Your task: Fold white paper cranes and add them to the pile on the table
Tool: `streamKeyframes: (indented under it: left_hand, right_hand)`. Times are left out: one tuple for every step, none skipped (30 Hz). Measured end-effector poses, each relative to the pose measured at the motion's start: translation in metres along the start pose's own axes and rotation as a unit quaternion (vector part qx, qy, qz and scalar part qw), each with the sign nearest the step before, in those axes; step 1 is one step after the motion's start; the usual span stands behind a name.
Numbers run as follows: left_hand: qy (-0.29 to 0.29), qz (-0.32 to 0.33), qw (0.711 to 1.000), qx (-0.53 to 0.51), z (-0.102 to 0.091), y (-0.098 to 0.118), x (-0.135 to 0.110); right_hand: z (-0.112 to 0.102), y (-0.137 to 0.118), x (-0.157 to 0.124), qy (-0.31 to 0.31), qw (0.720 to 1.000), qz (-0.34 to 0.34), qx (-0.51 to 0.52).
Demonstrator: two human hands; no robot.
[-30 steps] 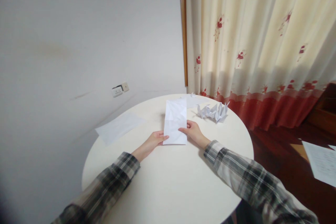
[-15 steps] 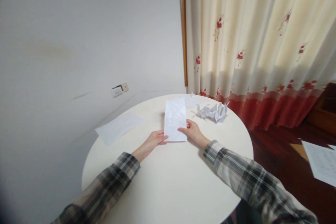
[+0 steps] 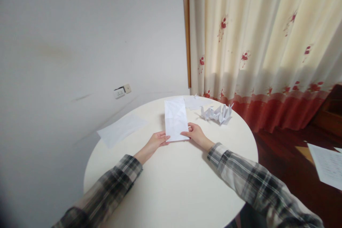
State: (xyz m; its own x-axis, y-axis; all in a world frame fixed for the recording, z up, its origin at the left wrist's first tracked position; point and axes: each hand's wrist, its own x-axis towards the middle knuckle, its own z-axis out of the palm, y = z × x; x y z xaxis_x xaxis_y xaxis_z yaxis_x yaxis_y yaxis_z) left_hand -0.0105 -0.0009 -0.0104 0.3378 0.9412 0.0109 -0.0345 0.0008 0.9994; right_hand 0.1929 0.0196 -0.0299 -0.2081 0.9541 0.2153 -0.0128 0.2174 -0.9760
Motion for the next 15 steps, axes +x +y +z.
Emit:
streamKeyframes:
  left_hand:
    - [0.001, -0.001, 1.000, 0.000, -0.0002, -0.0001, 0.0002]
    - [0.002, -0.001, 1.000, -0.001, -0.0002, -0.0002, 0.0004]
    - [0.003, -0.001, 1.000, -0.003, -0.0002, -0.0001, 0.0006]
    - [0.004, -0.001, 1.000, -0.005, -0.0001, 0.0002, 0.0006]
    - [0.005, -0.002, 1.000, -0.007, 0.0002, 0.0007, 0.0005]
    - [0.006, -0.003, 1.000, -0.008, 0.0007, 0.0014, 0.0003]
    - [0.007, -0.005, 1.000, -0.008, 0.0012, 0.0023, 0.0000]
    - [0.008, -0.007, 1.000, -0.008, 0.0017, 0.0033, -0.0004]
    - [0.009, -0.009, 1.000, -0.007, 0.0023, 0.0042, -0.0008]
    - [0.010, -0.011, 1.000, -0.005, 0.0027, 0.0049, -0.0010]
    - [0.011, -0.012, 1.000, -0.004, 0.0030, 0.0053, -0.0011]
    - [0.011, -0.012, 1.000, -0.003, 0.0031, 0.0055, -0.0010]
    - [0.011, -0.012, 1.000, -0.003, 0.0029, 0.0053, -0.0008]
    - [0.012, -0.011, 1.000, -0.002, 0.0026, 0.0050, -0.0005]
    - [0.014, -0.009, 1.000, -0.002, 0.0021, 0.0045, -0.0001]
  right_hand:
    - [-0.0003, 0.0003, 0.0001, -0.001, 1.000, 0.002, -0.006]
    - [-0.0006, 0.0005, 0.0003, -0.002, 1.000, 0.003, -0.016]
    - [-0.0010, 0.0006, 0.0004, 0.000, 1.000, 0.001, -0.027]
    - [-0.0013, 0.0006, 0.0005, 0.001, 0.999, -0.003, -0.037]
    - [-0.0015, 0.0006, 0.0006, 0.003, 0.999, -0.008, -0.045]
    - [-0.0017, 0.0005, 0.0008, 0.003, 0.999, -0.014, -0.050]
    - [-0.0019, 0.0004, 0.0010, 0.001, 0.998, -0.018, -0.053]
    - [-0.0020, 0.0004, 0.0011, 0.000, 0.998, -0.021, -0.053]
    - [-0.0021, 0.0004, 0.0012, -0.001, 0.998, -0.024, -0.052]
    - [-0.0021, 0.0003, 0.0013, -0.001, 0.998, -0.027, -0.051]
    - [-0.0021, 0.0002, 0.0012, 0.000, 0.998, -0.029, -0.050]
    - [-0.0022, 0.0000, 0.0009, 0.000, 0.998, -0.031, -0.049]
    - [-0.0022, -0.0004, 0.0006, -0.001, 0.998, -0.031, -0.048]
    - [-0.0021, -0.0008, 0.0000, -0.004, 0.998, -0.028, -0.047]
    - [-0.0021, -0.0014, -0.0006, -0.009, 0.999, -0.023, -0.046]
